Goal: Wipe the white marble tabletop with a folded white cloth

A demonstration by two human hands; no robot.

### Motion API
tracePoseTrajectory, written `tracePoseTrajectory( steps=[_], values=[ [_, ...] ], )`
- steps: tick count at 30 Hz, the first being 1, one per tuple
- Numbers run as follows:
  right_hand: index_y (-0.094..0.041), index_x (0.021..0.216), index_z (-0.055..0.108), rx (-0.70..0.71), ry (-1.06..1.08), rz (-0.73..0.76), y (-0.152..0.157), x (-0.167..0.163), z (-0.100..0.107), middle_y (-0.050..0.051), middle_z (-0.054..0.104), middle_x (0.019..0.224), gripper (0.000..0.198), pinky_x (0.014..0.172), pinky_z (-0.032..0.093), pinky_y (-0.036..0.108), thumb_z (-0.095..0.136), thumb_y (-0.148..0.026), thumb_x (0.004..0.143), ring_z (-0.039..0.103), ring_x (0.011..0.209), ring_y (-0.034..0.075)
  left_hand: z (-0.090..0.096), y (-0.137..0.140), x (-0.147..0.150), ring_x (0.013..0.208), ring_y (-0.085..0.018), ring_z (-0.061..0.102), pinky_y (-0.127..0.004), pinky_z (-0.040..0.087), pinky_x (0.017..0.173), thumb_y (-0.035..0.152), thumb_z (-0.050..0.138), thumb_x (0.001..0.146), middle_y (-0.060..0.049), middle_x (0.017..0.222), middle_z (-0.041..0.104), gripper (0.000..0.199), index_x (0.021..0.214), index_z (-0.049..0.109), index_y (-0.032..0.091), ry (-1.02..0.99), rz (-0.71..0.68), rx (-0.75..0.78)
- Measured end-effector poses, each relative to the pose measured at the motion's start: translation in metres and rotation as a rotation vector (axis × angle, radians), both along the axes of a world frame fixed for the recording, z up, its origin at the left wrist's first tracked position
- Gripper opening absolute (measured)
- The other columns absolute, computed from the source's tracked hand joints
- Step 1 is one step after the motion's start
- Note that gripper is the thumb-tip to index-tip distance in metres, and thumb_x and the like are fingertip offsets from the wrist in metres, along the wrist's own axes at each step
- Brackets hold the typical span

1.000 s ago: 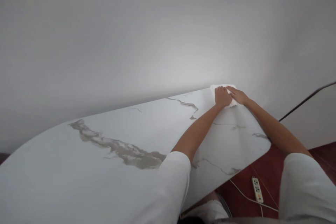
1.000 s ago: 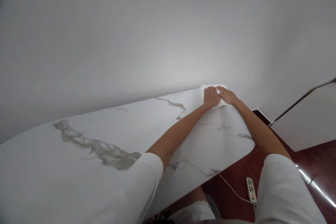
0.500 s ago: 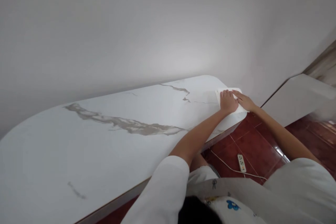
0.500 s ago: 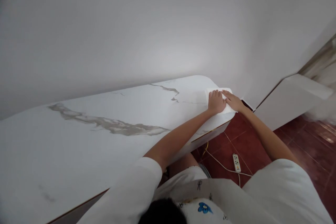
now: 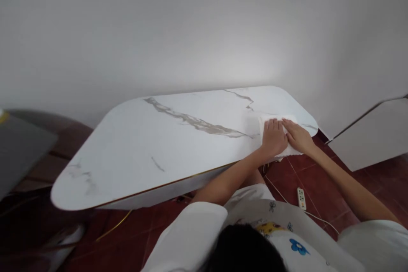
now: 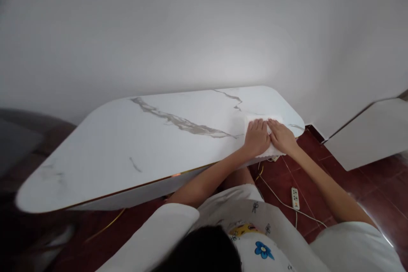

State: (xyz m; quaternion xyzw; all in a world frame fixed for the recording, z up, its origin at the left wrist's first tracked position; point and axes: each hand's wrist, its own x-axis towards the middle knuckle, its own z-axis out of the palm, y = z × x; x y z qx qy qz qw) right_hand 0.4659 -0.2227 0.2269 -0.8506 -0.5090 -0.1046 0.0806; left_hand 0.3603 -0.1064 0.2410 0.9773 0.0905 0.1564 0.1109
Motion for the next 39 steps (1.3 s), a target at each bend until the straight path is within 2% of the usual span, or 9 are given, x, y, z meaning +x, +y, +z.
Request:
tracePoseTrajectory(
  steps=[4,8,12,15,23,27,32,35,39],
  values=[
    [-0.016,0.146,0.038,0.063,0.012,0.052,0.046,-0.056,-0.001,0.009,0.043,0.148,0.058,0.112,0.035,0.048,0.034,-0.025,0.089,0.038,0.138,0.028,0.003,0.039,-0.056,0.14,-0.029,0.033,-0.044,0.019,0.118,0.025,0.035,0.092,-0.018,0.148,0.041,0.054,0.141,0.04,0.003,0.037,0.054,0.021],
    [-0.011,0.148,0.031,0.123,0.083,0.11,0.094,-0.114,-0.006,0.015,0.039,0.15,0.063,0.111,0.032,0.055,0.038,-0.026,0.087,0.033,0.139,0.035,0.006,0.084,-0.115,0.14,-0.025,0.034,-0.043,0.021,0.118,0.023,0.036,0.09,-0.014,0.148,0.042,0.053,0.142,0.041,0.01,0.098,0.095,0.052],
    [-0.011,0.152,0.015,0.214,0.202,0.242,0.143,-0.173,-0.013,0.016,0.033,0.153,0.071,0.111,0.023,0.065,0.039,-0.028,0.088,0.026,0.141,0.04,0.006,0.126,-0.18,0.141,-0.021,0.032,-0.042,0.022,0.118,0.023,0.034,0.091,-0.01,0.151,0.039,0.054,0.144,0.039,0.016,0.142,0.162,0.077],
    [-0.009,0.152,0.01,0.242,0.286,0.337,0.177,-0.215,-0.013,0.018,0.03,0.153,0.073,0.111,0.016,0.07,0.039,-0.029,0.088,0.021,0.142,0.042,0.008,0.151,-0.229,0.142,-0.019,0.03,-0.04,0.02,0.118,0.025,0.031,0.091,-0.008,0.152,0.037,0.055,0.146,0.037,0.017,0.183,0.239,0.069],
    [-0.001,0.148,0.025,0.012,0.337,0.481,0.253,-0.316,0.012,0.021,0.027,0.154,0.068,0.114,0.01,0.066,0.036,-0.034,0.089,0.016,0.144,0.041,0.012,0.207,-0.331,0.139,-0.018,0.035,-0.041,0.026,0.115,0.023,0.033,0.086,-0.003,0.151,0.04,0.059,0.145,0.039,0.022,0.245,0.531,0.054],
    [0.0,0.147,0.03,-0.039,0.311,0.505,0.281,-0.346,0.021,0.019,0.028,0.154,0.065,0.116,0.012,0.059,0.035,-0.033,0.09,0.019,0.144,0.038,0.011,0.229,-0.357,0.136,-0.018,0.041,-0.041,0.028,0.113,0.025,0.029,0.09,-0.001,0.145,0.048,0.053,0.14,0.048,0.026,0.178,0.677,0.032],
    [0.001,0.142,0.037,0.022,0.286,0.557,0.316,-0.353,0.02,0.022,0.035,0.151,0.061,0.115,0.02,0.055,0.037,-0.032,0.09,0.027,0.141,0.039,0.008,0.257,-0.365,0.135,-0.016,0.043,-0.038,0.029,0.113,0.026,0.029,0.091,-0.001,0.143,0.05,0.051,0.136,0.052,0.025,0.107,0.757,0.029],
    [-0.001,0.139,0.041,0.092,0.314,0.582,0.343,-0.349,0.012,0.022,0.04,0.148,0.058,0.113,0.023,0.057,0.039,-0.031,0.09,0.031,0.139,0.039,0.007,0.281,-0.361,0.136,-0.016,0.041,-0.038,0.029,0.112,0.025,0.029,0.091,-0.003,0.145,0.048,0.051,0.137,0.05,0.022,0.16,0.77,0.054],
    [-0.005,0.138,0.041,0.18,0.343,0.617,0.382,-0.341,-0.001,0.021,0.044,0.144,0.056,0.111,0.024,0.06,0.043,-0.031,0.089,0.031,0.138,0.04,0.005,0.318,-0.355,0.138,-0.016,0.036,-0.038,0.026,0.113,0.023,0.027,0.092,-0.006,0.149,0.043,0.051,0.139,0.047,0.019,0.227,0.695,0.091]
  ],
)
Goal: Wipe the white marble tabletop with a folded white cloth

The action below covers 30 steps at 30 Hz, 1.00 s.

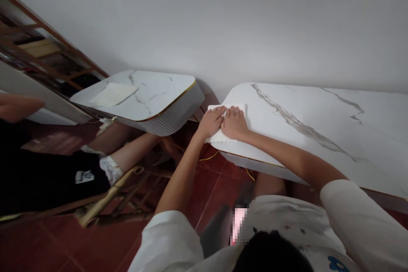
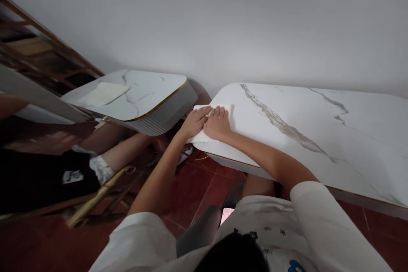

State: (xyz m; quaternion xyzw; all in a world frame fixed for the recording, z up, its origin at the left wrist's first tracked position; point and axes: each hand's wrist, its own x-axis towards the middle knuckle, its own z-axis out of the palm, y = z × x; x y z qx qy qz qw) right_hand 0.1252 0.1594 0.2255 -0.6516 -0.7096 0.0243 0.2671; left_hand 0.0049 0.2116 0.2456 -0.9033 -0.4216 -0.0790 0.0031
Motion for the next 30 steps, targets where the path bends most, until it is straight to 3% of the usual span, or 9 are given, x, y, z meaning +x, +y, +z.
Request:
tracePoseTrajectory(
  steps=[4,9,19,25,30],
  values=[
    [-0.003,0.137,0.042,0.034,0.005,0.008,0.033,0.012,-0.008,0.022,0.044,0.144,0.055,0.111,0.024,0.06,0.041,-0.032,0.09,0.031,0.137,0.04,-0.005,0.032,0.01,0.14,-0.015,0.033,-0.036,0.024,0.113,0.021,0.025,0.093,-0.007,0.15,0.04,0.052,0.141,0.042,0.017,0.02,-0.034,0.027],
    [0.001,0.136,0.042,0.021,-0.042,0.007,0.066,0.038,-0.004,0.024,0.043,0.144,0.054,0.111,0.023,0.054,0.038,-0.03,0.092,0.033,0.136,0.038,-0.011,0.074,0.035,0.136,-0.014,0.038,-0.034,0.027,0.112,0.021,0.025,0.093,-0.008,0.148,0.044,0.05,0.139,0.043,0.017,-0.01,-0.043,0.067],
    [0.002,0.138,0.042,-0.038,-0.215,-0.076,0.126,0.091,0.007,0.023,0.043,0.144,0.052,0.108,0.024,0.042,0.032,-0.025,0.095,0.035,0.133,0.033,-0.02,0.156,0.092,0.137,-0.023,0.039,-0.043,0.032,0.109,0.019,0.026,0.094,-0.014,0.146,0.045,0.049,0.138,0.044,0.012,0.017,-0.115,0.143],
    [0.003,0.14,0.039,-0.047,-0.252,-0.118,0.153,0.126,0.006,0.022,0.042,0.145,0.053,0.109,0.024,0.041,0.031,-0.024,0.095,0.035,0.133,0.031,-0.011,0.177,0.135,0.137,-0.021,0.039,-0.04,0.032,0.11,0.016,0.025,0.094,-0.012,0.147,0.044,0.049,0.139,0.043,0.011,0.042,-0.119,0.122],
    [0.003,0.142,0.036,-0.072,-0.244,-0.2,0.146,0.149,0.004,0.023,0.039,0.148,0.056,0.109,0.025,0.043,0.03,-0.025,0.094,0.033,0.136,0.033,-0.006,0.169,0.166,0.135,-0.019,0.041,-0.04,0.031,0.111,0.017,0.028,0.093,-0.009,0.146,0.046,0.047,0.137,0.045,0.015,-0.004,-0.155,0.118]
  ],
)
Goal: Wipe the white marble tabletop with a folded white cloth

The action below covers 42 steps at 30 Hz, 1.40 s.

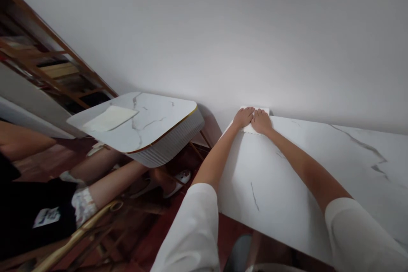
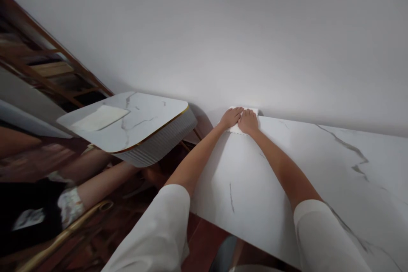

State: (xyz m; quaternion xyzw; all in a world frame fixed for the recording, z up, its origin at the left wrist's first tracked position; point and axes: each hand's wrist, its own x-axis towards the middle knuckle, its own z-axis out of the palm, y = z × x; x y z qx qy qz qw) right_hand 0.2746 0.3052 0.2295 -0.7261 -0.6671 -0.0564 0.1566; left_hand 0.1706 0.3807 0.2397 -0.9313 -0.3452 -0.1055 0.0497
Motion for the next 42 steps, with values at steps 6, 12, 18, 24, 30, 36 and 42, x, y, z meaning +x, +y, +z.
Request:
tracePoseTrajectory(
  steps=[6,12,18,24,30,36,42],
  values=[
    [0.004,0.142,0.035,0.017,0.003,-0.087,-0.037,0.005,-0.003,0.025,0.036,0.149,0.057,0.109,0.025,0.048,0.028,-0.026,0.094,0.03,0.138,0.035,-0.002,-0.031,0.008,0.138,-0.019,0.037,-0.039,0.028,0.112,0.018,0.026,0.094,-0.008,0.149,0.043,0.049,0.14,0.042,0.016,-0.017,-0.074,-0.008],
    [0.007,0.142,0.033,-0.002,0.025,-0.118,-0.077,-0.017,0.001,0.027,0.034,0.149,0.058,0.111,0.022,0.049,0.029,-0.025,0.094,0.028,0.139,0.037,-0.003,-0.059,-0.01,0.141,-0.021,0.032,-0.042,0.022,0.115,0.021,0.022,0.094,-0.009,0.152,0.037,0.053,0.144,0.037,0.013,0.028,-0.138,-0.037],
    [0.006,0.143,0.032,-0.019,0.085,-0.102,-0.11,-0.052,0.005,0.026,0.031,0.151,0.059,0.112,0.019,0.049,0.03,-0.026,0.094,0.026,0.141,0.037,-0.005,-0.087,-0.047,0.141,-0.021,0.03,-0.041,0.021,0.115,0.022,0.024,0.094,-0.008,0.153,0.036,0.053,0.145,0.036,0.015,0.035,-0.135,-0.043],
    [0.008,0.144,0.03,-0.036,0.144,-0.044,-0.153,-0.095,0.011,0.026,0.029,0.152,0.061,0.115,0.016,0.047,0.033,-0.026,0.093,0.023,0.142,0.035,-0.009,-0.126,-0.098,0.141,-0.02,0.032,-0.041,0.023,0.114,0.026,0.022,0.096,-0.008,0.153,0.036,0.052,0.145,0.036,0.017,0.011,-0.121,-0.027],
    [0.006,0.144,0.031,-0.047,0.144,0.056,-0.196,-0.127,0.011,0.025,0.029,0.153,0.06,0.115,0.017,0.049,0.032,-0.027,0.093,0.023,0.143,0.035,-0.005,-0.183,-0.138,0.14,-0.021,0.034,-0.042,0.026,0.114,0.025,0.021,0.095,-0.009,0.151,0.039,0.053,0.145,0.037,0.016,0.048,0.007,-0.027],
    [0.006,0.145,0.032,-0.076,0.155,0.154,-0.24,-0.12,0.011,0.024,0.028,0.154,0.062,0.118,0.015,0.046,0.033,-0.027,0.092,0.021,0.144,0.034,-0.001,-0.243,-0.135,0.139,-0.021,0.036,-0.042,0.03,0.113,0.024,0.023,0.093,-0.006,0.15,0.041,0.055,0.145,0.039,0.018,0.078,0.137,-0.012],
    [0.003,0.144,0.034,-0.069,0.121,0.175,-0.265,-0.086,0.008,0.022,0.031,0.153,0.061,0.117,0.017,0.046,0.031,-0.027,0.091,0.023,0.143,0.033,0.003,-0.274,-0.101,0.139,-0.022,0.036,-0.041,0.029,0.114,0.024,0.025,0.093,-0.007,0.15,0.041,0.054,0.143,0.041,0.017,0.067,0.148,-0.053]
  ],
)
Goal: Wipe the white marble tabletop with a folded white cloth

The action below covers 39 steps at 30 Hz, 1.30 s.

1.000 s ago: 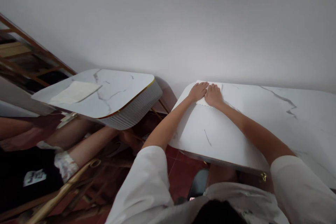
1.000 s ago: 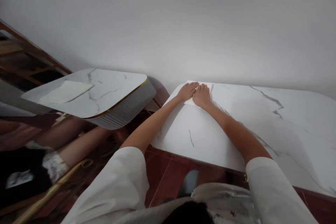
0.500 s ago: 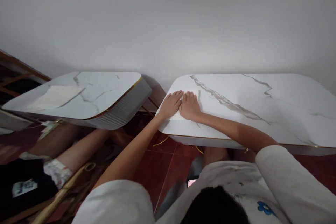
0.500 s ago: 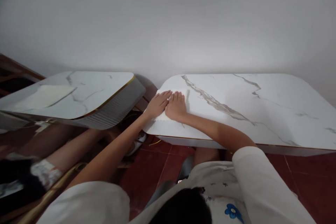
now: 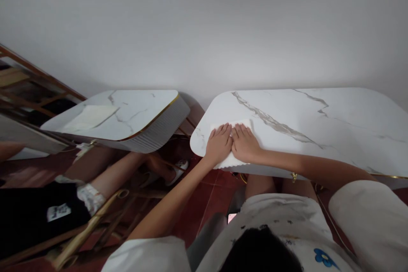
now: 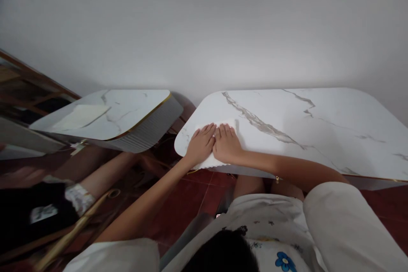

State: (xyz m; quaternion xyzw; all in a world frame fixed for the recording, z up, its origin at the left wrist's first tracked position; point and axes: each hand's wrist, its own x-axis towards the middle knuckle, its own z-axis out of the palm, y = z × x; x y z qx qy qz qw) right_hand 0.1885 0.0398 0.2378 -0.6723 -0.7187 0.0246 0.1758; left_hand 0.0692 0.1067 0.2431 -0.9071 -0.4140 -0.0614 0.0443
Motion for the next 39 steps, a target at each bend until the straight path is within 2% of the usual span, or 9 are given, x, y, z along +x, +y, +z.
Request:
tracePoseTrajectory(
  steps=[4,8,17,22,26,34,39],
  values=[
    [0.001,0.144,0.035,-0.008,-0.039,-0.022,0.009,0.024,-0.001,0.021,0.032,0.153,0.06,0.116,0.02,0.046,0.03,-0.027,0.091,0.026,0.142,0.032,0.005,0.006,0.026,0.139,-0.024,0.036,-0.042,0.027,0.114,0.024,0.026,0.093,-0.009,0.15,0.041,0.053,0.143,0.041,0.012,-0.012,-0.013,-0.029],
    [0.003,0.144,0.034,-0.006,-0.067,-0.038,0.032,0.044,-0.003,0.021,0.032,0.153,0.06,0.115,0.021,0.045,0.031,-0.026,0.091,0.026,0.142,0.034,0.008,0.027,0.048,0.138,-0.023,0.036,-0.042,0.027,0.114,0.022,0.028,0.093,-0.009,0.149,0.042,0.051,0.141,0.042,0.013,-0.056,-0.032,-0.044],
    [0.002,0.14,0.041,0.075,-0.11,-0.045,0.109,0.081,-0.007,0.022,0.04,0.148,0.055,0.111,0.024,0.044,0.028,-0.027,0.094,0.033,0.137,0.032,-0.001,0.11,0.081,0.135,-0.019,0.041,-0.038,0.03,0.112,0.023,0.032,0.091,-0.008,0.145,0.048,0.046,0.133,0.05,0.019,-0.157,-0.078,-0.007],
    [-0.001,0.141,0.04,0.055,-0.107,-0.071,0.154,0.095,-0.007,0.019,0.04,0.148,0.055,0.111,0.023,0.04,0.031,-0.027,0.094,0.033,0.136,0.031,-0.005,0.157,0.097,0.134,-0.018,0.041,-0.039,0.029,0.112,0.023,0.031,0.092,-0.007,0.145,0.048,0.046,0.133,0.05,0.02,-0.165,-0.079,0.001],
    [0.0,0.141,0.04,0.059,-0.102,-0.058,0.183,0.107,-0.006,0.019,0.04,0.148,0.054,0.111,0.023,0.038,0.032,-0.026,0.094,0.033,0.136,0.03,-0.006,0.184,0.11,0.135,-0.019,0.04,-0.04,0.028,0.112,0.023,0.029,0.093,-0.008,0.146,0.047,0.046,0.135,0.048,0.018,-0.149,-0.057,0.01],
    [-0.003,0.138,0.044,0.094,-0.125,-0.018,0.223,0.14,-0.006,0.017,0.049,0.14,0.049,0.106,0.028,0.037,0.033,-0.023,0.094,0.041,0.127,0.026,-0.007,0.219,0.141,0.133,-0.021,0.042,-0.042,0.031,0.109,0.021,0.027,0.094,-0.01,0.144,0.049,0.045,0.133,0.049,0.018,-0.125,-0.058,0.06],
    [-0.001,0.139,0.041,0.085,-0.147,-0.101,0.216,0.16,-0.006,0.019,0.046,0.142,0.05,0.107,0.026,0.037,0.03,-0.022,0.095,0.038,0.13,0.027,-0.007,0.221,0.167,0.133,-0.022,0.042,-0.044,0.03,0.11,0.021,0.029,0.094,-0.009,0.144,0.048,0.044,0.134,0.049,0.019,-0.126,-0.129,0.063]
  ],
)
